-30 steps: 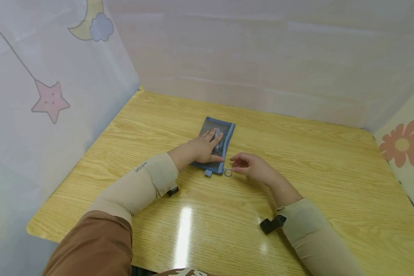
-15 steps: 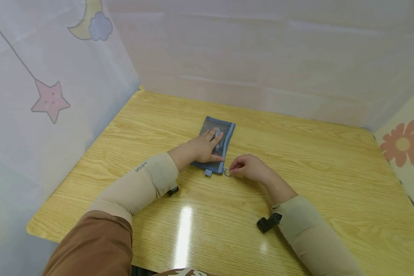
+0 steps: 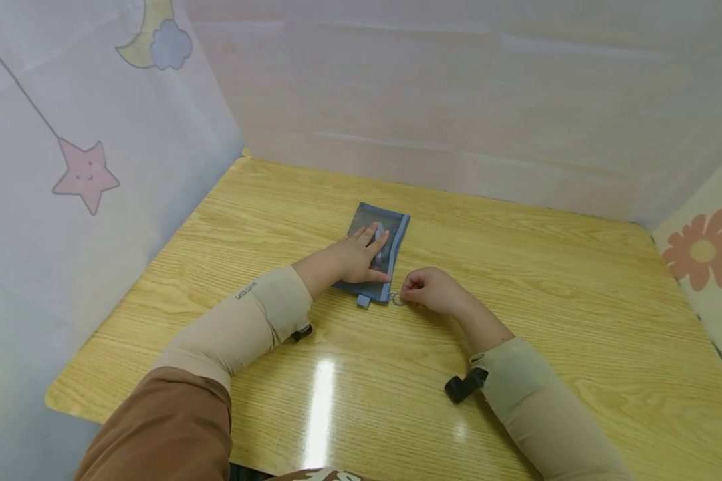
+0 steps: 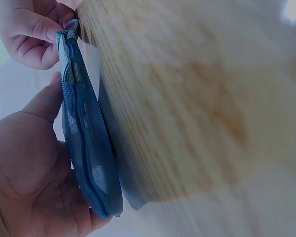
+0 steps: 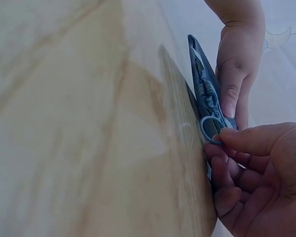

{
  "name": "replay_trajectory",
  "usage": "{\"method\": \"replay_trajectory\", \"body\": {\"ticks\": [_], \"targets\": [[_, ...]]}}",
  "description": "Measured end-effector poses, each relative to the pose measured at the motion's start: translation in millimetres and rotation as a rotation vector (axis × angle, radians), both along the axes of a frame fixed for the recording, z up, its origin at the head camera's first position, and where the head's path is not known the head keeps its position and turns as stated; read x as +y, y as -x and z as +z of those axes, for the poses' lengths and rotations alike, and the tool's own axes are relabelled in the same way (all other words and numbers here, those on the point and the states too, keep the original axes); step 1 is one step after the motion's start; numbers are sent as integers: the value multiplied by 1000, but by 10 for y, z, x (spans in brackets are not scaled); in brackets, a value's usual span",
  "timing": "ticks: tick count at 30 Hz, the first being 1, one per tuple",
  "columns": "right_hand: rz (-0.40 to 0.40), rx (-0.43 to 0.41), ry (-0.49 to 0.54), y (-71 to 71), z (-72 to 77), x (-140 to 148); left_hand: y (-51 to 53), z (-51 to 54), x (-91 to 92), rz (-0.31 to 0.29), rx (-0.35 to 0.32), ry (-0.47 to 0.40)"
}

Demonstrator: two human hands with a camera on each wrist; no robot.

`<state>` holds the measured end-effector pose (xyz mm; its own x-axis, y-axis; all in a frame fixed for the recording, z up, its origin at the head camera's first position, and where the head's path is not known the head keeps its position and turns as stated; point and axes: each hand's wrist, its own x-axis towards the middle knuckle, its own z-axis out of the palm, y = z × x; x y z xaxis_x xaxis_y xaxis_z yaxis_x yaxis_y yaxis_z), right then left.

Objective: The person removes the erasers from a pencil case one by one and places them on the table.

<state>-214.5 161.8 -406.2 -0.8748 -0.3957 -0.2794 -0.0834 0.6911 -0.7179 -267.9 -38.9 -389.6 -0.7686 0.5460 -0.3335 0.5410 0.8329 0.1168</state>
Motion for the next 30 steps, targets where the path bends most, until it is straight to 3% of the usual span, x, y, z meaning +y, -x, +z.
{"method": "replay_trajectory", "body": {"ticks": [13, 22, 30], "targets": [[4, 24, -26, 40, 7, -29, 3, 14, -10, -16, -1, 1], [-20, -33, 50, 44, -22, -35, -13, 26, 3, -28, 12, 17], [-51, -50, 49, 73, -36, -40, -24, 31, 21, -27, 23, 42]]}}
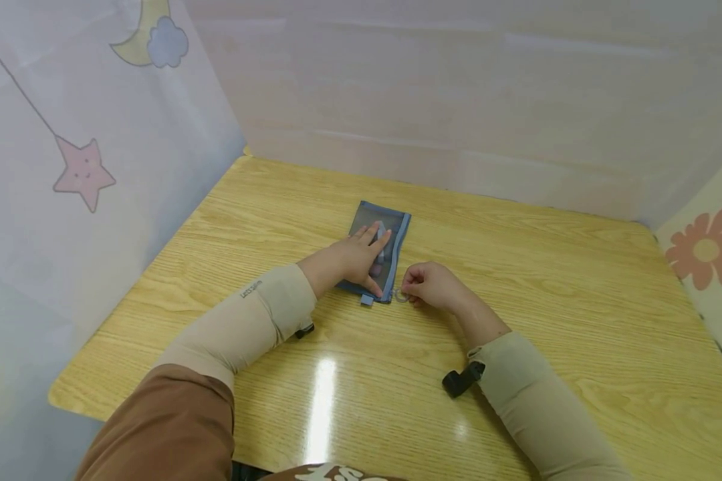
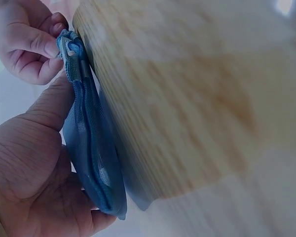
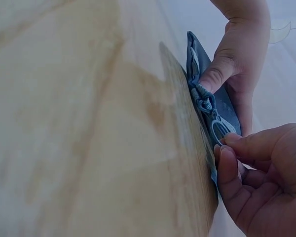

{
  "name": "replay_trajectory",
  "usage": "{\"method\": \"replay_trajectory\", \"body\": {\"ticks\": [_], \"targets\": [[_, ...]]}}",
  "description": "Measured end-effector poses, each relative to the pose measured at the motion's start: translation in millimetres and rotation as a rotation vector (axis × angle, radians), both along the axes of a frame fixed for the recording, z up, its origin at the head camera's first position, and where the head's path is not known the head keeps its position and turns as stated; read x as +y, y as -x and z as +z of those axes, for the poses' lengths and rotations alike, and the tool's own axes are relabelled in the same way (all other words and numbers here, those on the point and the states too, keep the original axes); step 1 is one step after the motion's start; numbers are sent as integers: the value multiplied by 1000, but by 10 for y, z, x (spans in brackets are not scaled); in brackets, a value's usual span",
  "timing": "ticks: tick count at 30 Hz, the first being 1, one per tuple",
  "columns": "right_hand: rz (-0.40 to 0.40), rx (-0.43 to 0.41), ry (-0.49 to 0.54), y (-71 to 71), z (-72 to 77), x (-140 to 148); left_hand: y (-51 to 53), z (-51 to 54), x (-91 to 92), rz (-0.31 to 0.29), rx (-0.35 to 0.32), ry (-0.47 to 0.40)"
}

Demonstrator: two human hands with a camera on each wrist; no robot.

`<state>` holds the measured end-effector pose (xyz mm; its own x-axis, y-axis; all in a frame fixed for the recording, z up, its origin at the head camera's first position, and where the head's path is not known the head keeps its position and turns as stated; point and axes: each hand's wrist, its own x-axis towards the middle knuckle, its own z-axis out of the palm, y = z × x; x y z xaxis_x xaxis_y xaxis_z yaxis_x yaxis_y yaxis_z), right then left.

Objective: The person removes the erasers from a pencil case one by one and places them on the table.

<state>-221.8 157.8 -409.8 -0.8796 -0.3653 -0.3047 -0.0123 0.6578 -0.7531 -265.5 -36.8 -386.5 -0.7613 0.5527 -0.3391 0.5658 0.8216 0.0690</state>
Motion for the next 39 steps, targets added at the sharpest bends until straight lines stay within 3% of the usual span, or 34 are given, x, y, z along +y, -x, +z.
{"method": "replay_trajectory", "body": {"ticks": [13, 39], "targets": [[-56, 11, 28, 8, 54, -9, 10, -20, -1, 4, 16, 14], [-213, 91, -43, 179, 51, -63, -15, 18, 1, 13, 9, 16]]}}
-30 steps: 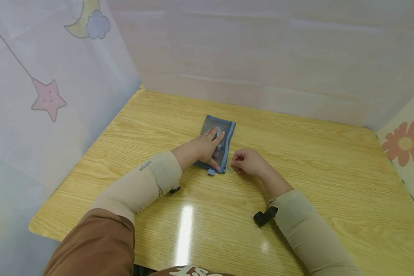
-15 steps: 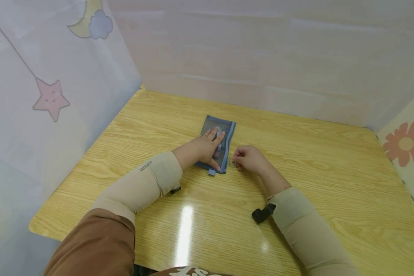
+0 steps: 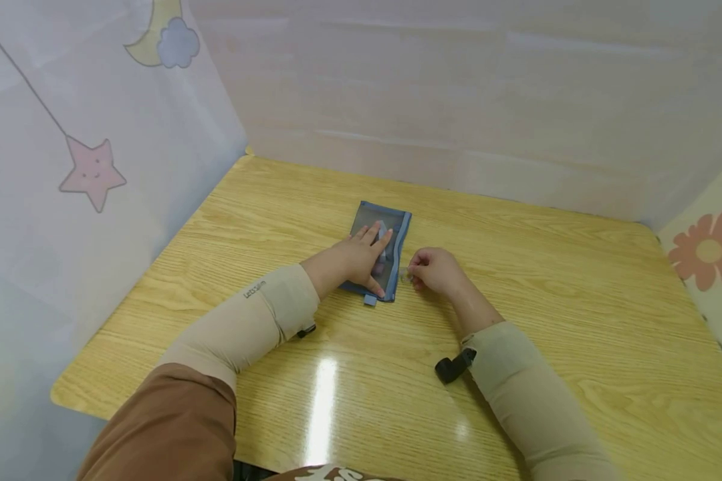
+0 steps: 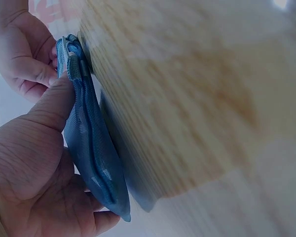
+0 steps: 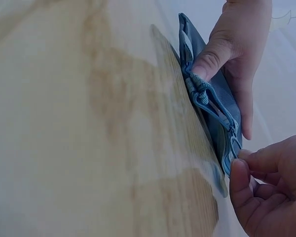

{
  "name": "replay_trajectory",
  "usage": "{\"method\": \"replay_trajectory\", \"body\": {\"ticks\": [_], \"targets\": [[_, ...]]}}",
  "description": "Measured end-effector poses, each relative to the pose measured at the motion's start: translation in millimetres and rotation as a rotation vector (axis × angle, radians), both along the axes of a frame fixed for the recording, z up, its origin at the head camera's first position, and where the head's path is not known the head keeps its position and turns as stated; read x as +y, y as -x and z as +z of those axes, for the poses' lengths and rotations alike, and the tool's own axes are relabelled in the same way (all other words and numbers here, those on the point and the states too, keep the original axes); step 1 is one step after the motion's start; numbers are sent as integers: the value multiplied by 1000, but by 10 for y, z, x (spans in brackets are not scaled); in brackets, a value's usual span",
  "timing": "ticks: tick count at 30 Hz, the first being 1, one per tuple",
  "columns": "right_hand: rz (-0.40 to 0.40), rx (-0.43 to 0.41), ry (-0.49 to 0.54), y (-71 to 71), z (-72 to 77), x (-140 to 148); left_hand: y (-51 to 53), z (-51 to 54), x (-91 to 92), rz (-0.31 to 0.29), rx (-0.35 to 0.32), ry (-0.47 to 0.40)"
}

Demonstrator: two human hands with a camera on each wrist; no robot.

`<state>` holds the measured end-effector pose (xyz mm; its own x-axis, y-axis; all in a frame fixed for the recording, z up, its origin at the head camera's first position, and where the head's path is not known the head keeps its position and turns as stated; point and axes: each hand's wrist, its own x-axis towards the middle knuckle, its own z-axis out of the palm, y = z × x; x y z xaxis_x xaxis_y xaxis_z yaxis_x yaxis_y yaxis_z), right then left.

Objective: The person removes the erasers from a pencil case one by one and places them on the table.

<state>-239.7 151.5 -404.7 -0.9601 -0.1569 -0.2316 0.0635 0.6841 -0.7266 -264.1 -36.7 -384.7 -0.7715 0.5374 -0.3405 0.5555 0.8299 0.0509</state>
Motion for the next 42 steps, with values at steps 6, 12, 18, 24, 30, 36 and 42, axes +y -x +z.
{"method": "replay_trajectory", "body": {"ticks": [6, 12, 18, 24, 30, 36, 42], "targets": [[-29, 0, 26, 53, -35, 14, 6, -6, 6, 2, -2, 11], [-32, 8, 52, 85, -68, 27, -5, 5, 12, 5, 3, 19], [-28, -10, 80, 109, -88, 43, -6, 10, 13, 1, 4, 31], [-11, -26, 112, 119, -110, 70, 9, -5, 13, -13, 2, 34], [-6, -65, 124, 99, -100, 75, 8, -17, 15, -16, -6, 45], [11, -95, 128, 82, -92, 76, -22, 8, 23, -19, -24, 55], [56, -106, 141, 63, -80, 79, -50, 47, 36, -14, -38, 76]]}}
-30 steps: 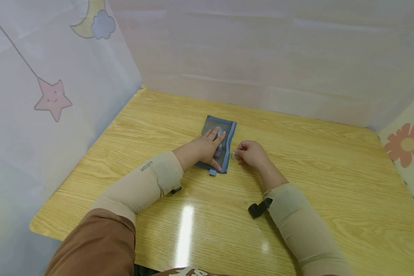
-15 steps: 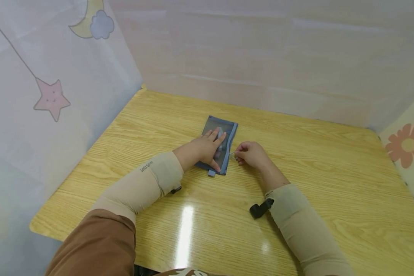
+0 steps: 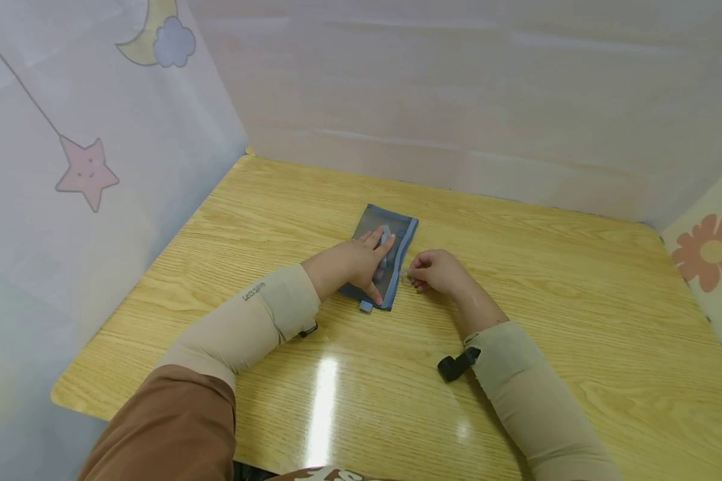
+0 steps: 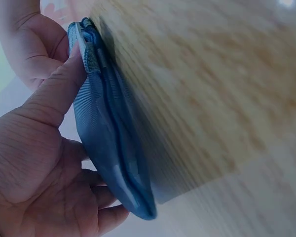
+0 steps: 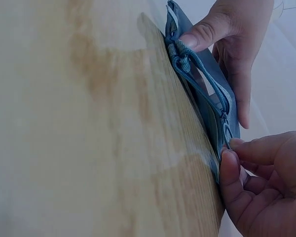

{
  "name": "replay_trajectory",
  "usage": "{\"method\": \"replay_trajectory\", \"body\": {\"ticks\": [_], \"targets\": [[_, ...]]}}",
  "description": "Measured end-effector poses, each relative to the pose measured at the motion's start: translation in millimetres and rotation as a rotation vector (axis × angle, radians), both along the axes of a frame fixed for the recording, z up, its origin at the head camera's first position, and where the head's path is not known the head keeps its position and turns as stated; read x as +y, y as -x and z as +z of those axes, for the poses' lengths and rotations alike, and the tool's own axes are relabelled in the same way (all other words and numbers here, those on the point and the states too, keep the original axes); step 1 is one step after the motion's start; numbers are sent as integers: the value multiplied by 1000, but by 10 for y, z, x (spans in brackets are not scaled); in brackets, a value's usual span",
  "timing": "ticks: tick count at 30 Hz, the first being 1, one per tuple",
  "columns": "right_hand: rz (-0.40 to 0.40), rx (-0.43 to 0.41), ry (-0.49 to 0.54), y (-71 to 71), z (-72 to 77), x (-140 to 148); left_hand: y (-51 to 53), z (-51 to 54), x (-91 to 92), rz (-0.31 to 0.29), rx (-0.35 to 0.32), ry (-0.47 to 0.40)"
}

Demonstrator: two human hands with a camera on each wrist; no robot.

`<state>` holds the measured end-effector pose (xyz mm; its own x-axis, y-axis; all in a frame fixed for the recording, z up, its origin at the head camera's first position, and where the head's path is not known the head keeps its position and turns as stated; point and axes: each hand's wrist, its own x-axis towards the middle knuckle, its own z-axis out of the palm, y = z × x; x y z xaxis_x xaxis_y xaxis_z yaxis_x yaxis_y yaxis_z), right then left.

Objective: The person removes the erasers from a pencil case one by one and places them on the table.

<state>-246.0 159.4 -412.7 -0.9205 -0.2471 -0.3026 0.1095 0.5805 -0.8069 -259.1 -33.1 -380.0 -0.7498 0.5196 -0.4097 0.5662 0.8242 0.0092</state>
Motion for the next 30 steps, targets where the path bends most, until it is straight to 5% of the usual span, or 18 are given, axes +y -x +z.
{"method": "replay_trajectory", "body": {"ticks": [12, 19, 30], "targets": [[35, -16, 12, -35, 16, 21, -36, 82, 18, -1, -28, -3], [42, -9, 13, -39, 8, 16, 40, 44, 37, -59, 15, -72], [50, -22, 18, -56, 14, 29, 81, -54, 80, -58, -6, -82]]}}
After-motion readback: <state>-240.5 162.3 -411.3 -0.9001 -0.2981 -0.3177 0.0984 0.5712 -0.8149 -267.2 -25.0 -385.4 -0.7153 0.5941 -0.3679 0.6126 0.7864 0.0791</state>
